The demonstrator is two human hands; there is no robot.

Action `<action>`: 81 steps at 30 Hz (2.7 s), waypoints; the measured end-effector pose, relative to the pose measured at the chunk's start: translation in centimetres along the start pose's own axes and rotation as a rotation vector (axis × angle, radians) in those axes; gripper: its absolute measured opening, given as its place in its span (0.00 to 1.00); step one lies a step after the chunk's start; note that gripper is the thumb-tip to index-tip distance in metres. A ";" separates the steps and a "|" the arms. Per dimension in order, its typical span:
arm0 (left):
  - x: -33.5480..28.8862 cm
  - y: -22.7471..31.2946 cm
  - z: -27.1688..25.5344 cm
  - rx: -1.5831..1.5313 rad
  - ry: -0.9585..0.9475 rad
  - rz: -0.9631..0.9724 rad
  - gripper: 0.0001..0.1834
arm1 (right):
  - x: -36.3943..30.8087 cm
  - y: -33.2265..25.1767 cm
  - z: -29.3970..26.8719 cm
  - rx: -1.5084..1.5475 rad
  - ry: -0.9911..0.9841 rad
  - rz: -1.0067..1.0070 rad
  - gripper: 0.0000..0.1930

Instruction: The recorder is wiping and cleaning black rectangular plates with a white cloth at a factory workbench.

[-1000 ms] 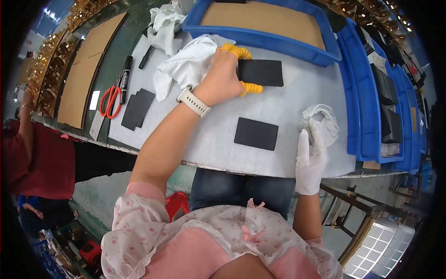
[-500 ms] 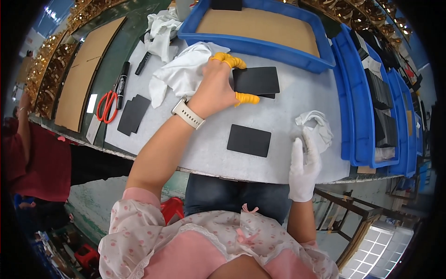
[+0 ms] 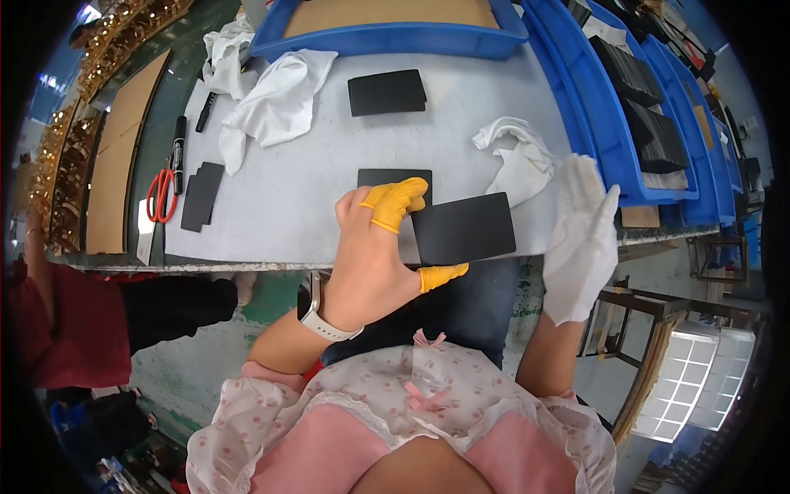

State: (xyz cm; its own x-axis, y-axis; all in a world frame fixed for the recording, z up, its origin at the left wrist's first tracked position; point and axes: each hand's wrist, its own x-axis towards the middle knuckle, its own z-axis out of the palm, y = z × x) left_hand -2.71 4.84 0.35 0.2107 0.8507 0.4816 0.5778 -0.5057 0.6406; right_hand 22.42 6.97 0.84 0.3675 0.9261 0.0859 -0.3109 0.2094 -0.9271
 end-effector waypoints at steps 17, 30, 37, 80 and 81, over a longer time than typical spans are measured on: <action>-7.0 2.3 -0.6 0.006 0.033 -0.149 0.49 | -6.3 -1.6 2.5 -0.572 -0.070 0.260 0.25; -8.6 1.8 -1.2 0.018 0.066 -0.230 0.50 | -9.9 0.9 2.6 -0.543 -0.179 -0.243 0.26; -8.7 2.3 -1.1 0.034 0.134 -0.240 0.49 | -9.0 1.5 3.1 -1.040 -0.653 -1.088 0.27; -10.2 1.0 -2.4 -0.368 -0.106 -0.172 0.58 | -3.6 0.3 1.1 -0.512 0.003 -0.072 0.28; -10.1 1.0 -2.4 -0.349 -0.108 -0.168 0.58 | -4.2 0.3 1.3 -0.516 0.002 -0.076 0.28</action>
State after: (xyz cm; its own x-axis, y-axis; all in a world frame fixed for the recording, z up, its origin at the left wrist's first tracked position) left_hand -6.13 -4.63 -2.49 0.2284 0.9264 0.2994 0.3122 -0.3610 0.8788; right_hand 19.62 3.57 0.73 0.3741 0.9136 0.1593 0.1888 0.0932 -0.9776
